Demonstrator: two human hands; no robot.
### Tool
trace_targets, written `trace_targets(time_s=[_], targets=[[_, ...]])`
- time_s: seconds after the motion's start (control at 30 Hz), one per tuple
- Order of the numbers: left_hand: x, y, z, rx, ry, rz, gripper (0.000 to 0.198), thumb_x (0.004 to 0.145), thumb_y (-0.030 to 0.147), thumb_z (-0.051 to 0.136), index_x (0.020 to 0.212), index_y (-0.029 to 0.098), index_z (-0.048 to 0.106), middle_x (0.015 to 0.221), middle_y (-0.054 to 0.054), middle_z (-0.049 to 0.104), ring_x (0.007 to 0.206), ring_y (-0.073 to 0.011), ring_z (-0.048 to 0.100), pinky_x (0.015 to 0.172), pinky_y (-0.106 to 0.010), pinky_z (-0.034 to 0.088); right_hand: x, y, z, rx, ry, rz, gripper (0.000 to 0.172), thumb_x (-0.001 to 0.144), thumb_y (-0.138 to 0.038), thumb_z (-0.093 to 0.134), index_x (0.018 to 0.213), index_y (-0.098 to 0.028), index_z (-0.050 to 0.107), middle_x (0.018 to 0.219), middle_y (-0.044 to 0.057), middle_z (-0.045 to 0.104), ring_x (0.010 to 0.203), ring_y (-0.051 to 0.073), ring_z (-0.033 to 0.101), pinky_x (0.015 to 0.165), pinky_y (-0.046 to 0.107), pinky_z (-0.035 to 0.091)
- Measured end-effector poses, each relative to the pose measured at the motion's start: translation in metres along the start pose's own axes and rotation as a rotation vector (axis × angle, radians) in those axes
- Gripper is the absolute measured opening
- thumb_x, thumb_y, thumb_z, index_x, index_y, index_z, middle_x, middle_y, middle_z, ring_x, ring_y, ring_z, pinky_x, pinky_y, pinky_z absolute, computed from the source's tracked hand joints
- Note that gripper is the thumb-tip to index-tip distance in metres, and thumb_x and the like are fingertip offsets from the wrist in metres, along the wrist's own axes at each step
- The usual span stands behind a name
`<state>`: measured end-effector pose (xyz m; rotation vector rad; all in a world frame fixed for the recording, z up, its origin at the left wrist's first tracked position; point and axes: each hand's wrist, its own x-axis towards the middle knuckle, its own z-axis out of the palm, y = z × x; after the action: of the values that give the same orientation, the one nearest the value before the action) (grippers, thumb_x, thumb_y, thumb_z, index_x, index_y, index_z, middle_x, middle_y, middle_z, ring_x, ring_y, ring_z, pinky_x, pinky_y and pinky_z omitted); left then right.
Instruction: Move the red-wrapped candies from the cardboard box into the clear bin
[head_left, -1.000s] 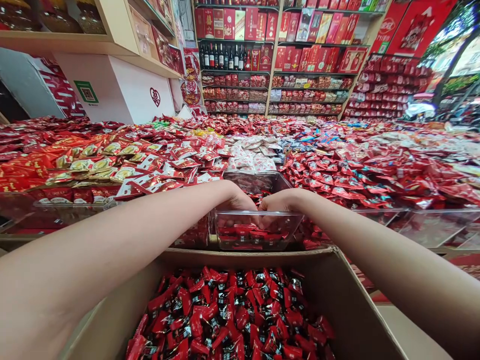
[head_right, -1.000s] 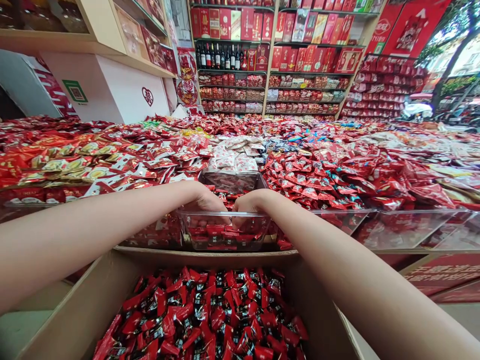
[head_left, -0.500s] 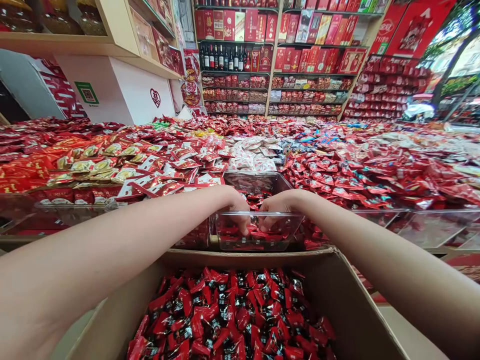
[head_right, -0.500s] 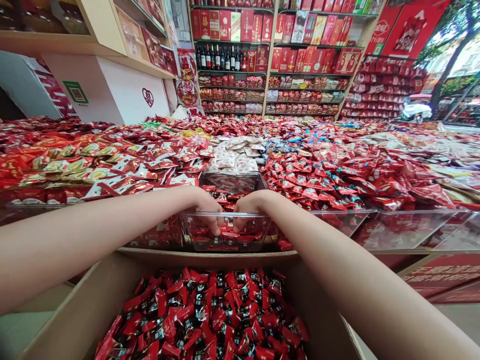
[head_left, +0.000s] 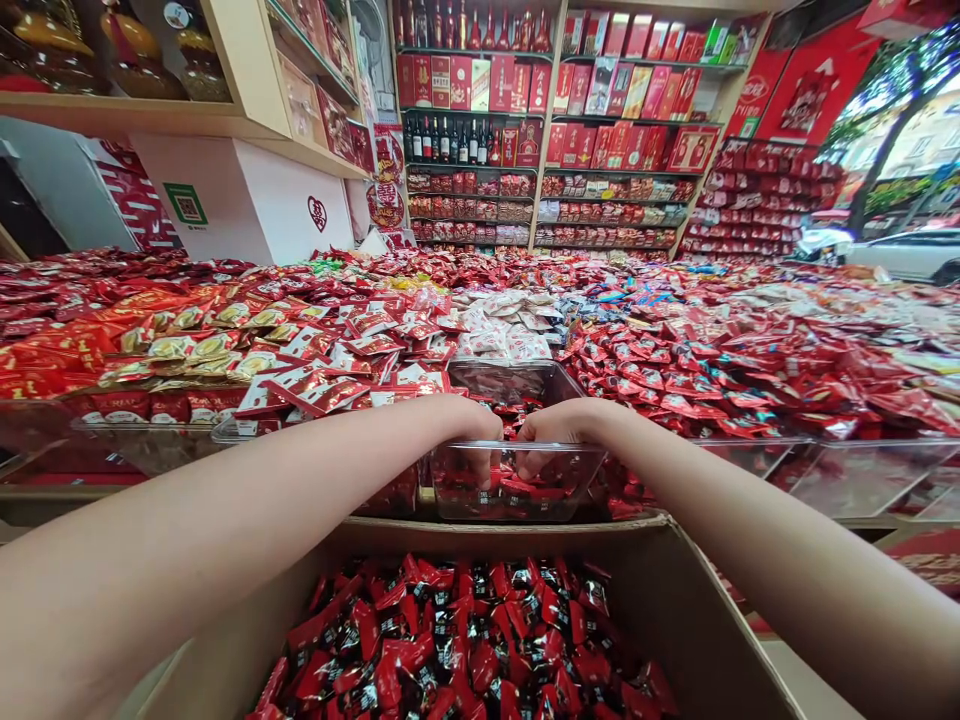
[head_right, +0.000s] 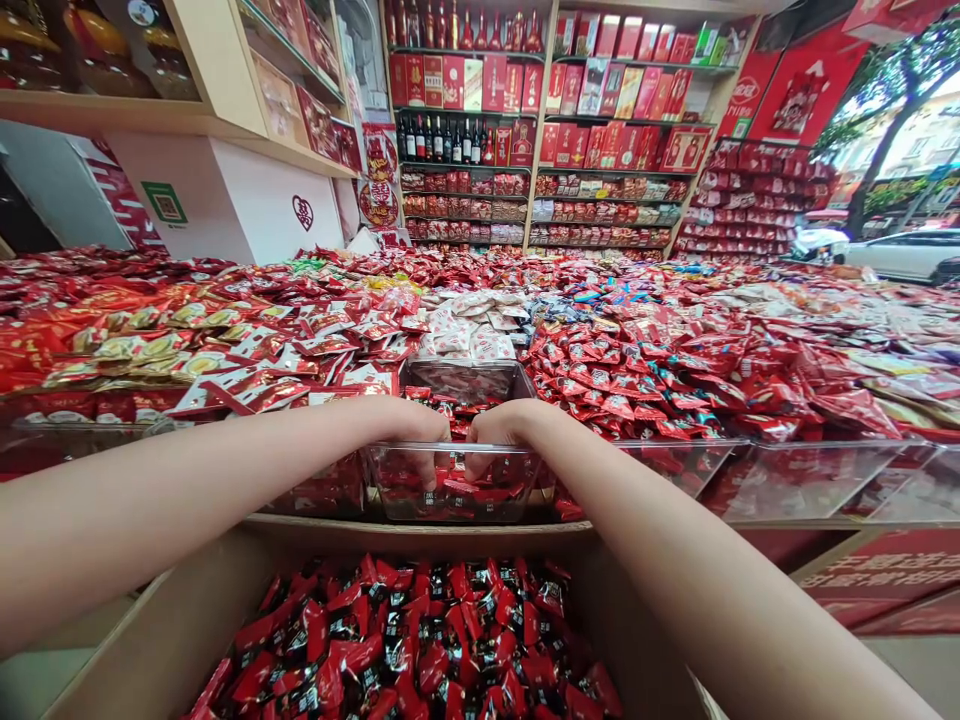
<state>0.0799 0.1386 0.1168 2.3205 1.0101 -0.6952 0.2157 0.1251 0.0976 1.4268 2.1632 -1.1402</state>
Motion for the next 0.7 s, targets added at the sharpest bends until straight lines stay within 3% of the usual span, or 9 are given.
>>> trace_targets(time_s=[0.13,0.37,0.7], targets=[[-0.0021,-0.0017,-0.0026,0.028,-0.066,-0.009,0.033,0.044,0.042,0.066,0.07,0.023,0.064,0.061,0.0,0.061,0.057,-0.019,0.052,0.059,-0.033,0.042,-0.0028,-0.0028,0.0014,0.009,-0.002,0.022,0.039,0.05,-0.042,0.062,0.082,-0.02,0.059,0.068,-0.002,0.059,0.058,0.011,0.053,0.05,0.02,0.04],[0.0013,-0.0061,-0.0018,-0.118,-0.244,-0.083,0.037,0.053,0.048,0.058,0.077,0.019,0.061,0.061,-0.002,0.063,0.055,-0.018,0.056,0.056,-0.03,0.045,-0.0034,-0.0019,0.0006,0.05,-0.03,0.031,0.04,0.049,-0.041,0.062,0.084,-0.021,0.059,0.066,-0.003,0.059,0.056,0.009,0.052,0.051,0.019,0.04],[0.0035,-0.0065,-0.0023,-0.176,-0.291,-0.114,0.036,0.055,0.048,0.056,0.074,0.018,0.061,0.062,-0.004,0.063,0.057,-0.0196,0.057,0.056,-0.031,0.047,-0.0032,-0.0027,0.0,0.0,-0.005,0.021,0.038,0.051,-0.043,0.06,0.083,-0.021,0.059,0.066,-0.002,0.058,0.055,0.01,0.05,0.048,0.019,0.038]])
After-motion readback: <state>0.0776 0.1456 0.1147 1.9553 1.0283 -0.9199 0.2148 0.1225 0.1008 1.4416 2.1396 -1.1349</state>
